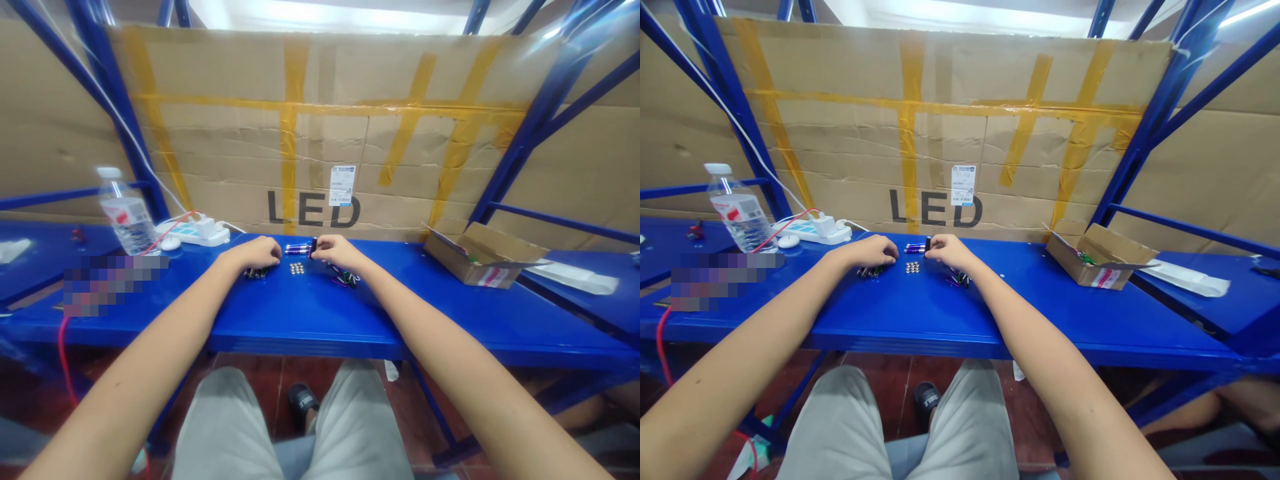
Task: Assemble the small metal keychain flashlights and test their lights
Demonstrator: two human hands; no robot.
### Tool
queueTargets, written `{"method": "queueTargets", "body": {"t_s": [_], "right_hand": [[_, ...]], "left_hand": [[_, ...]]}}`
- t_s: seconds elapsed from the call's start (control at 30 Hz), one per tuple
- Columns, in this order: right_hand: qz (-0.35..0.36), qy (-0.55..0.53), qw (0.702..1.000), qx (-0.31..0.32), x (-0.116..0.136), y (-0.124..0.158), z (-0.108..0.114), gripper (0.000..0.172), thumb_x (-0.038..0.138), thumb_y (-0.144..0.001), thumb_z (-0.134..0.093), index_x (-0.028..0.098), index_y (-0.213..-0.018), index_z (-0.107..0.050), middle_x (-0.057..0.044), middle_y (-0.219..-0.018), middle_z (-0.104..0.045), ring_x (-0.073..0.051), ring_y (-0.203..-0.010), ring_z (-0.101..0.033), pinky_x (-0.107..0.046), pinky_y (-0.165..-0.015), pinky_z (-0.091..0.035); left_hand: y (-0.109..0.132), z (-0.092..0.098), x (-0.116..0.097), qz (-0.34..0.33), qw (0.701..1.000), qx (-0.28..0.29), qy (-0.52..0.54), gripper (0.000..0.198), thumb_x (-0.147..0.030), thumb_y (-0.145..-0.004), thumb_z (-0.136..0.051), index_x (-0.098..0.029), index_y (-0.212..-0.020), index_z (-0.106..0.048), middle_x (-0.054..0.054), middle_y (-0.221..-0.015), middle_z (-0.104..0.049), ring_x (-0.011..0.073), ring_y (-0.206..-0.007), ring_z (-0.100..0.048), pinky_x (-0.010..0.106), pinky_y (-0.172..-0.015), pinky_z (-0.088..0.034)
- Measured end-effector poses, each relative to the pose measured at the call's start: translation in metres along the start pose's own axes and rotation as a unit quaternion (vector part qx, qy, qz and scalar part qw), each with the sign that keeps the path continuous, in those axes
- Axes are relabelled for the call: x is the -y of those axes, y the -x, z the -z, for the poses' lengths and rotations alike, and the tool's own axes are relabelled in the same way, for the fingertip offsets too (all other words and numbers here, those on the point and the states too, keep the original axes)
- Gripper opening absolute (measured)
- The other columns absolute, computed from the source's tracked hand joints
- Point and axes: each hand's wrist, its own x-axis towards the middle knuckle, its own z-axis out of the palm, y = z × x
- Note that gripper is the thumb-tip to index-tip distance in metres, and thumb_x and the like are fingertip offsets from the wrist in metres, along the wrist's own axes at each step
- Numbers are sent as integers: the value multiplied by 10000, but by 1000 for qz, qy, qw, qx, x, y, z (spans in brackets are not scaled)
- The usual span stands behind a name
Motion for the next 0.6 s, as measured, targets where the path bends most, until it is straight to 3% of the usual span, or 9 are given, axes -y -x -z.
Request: {"method": "queueTargets", "body": {"t_s": [0.2, 0.4, 0.6], "right_hand": [[79, 154, 985, 17, -8, -1, -2, 156, 117, -683, -654, 182, -820, -616, 12, -813, -655, -154, -779, -602, -263, -716, -444], [96, 217, 971, 39, 1, 5, 1, 191, 71, -695, -611, 188, -845, -629, -12, -922, -692, -175, -865, -607, -263, -756, -428], [102, 241, 964, 42, 4, 7, 0, 202, 64, -696, -590, 191, -848, -629, -8, -907, -687, -166, -838, -594, -249, -727, -405]], "left_hand": [[-6, -8, 10, 14, 999, -12, -28, 204, -152, -680, -617, -200, -813, -764, 78, -853, -756, 195, -740, -646, 265, -674, -470], [-6, -5, 7, 67, 996, 12, -52, 206, -145, -696, -597, -167, -840, -744, 89, -878, -744, 184, -763, -648, 252, -683, -461], [-4, -4, 0, 72, 997, 1, -4, 214, -103, -655, -566, -170, -805, -703, 63, -814, -726, 173, -709, -635, 248, -617, -441]]}}
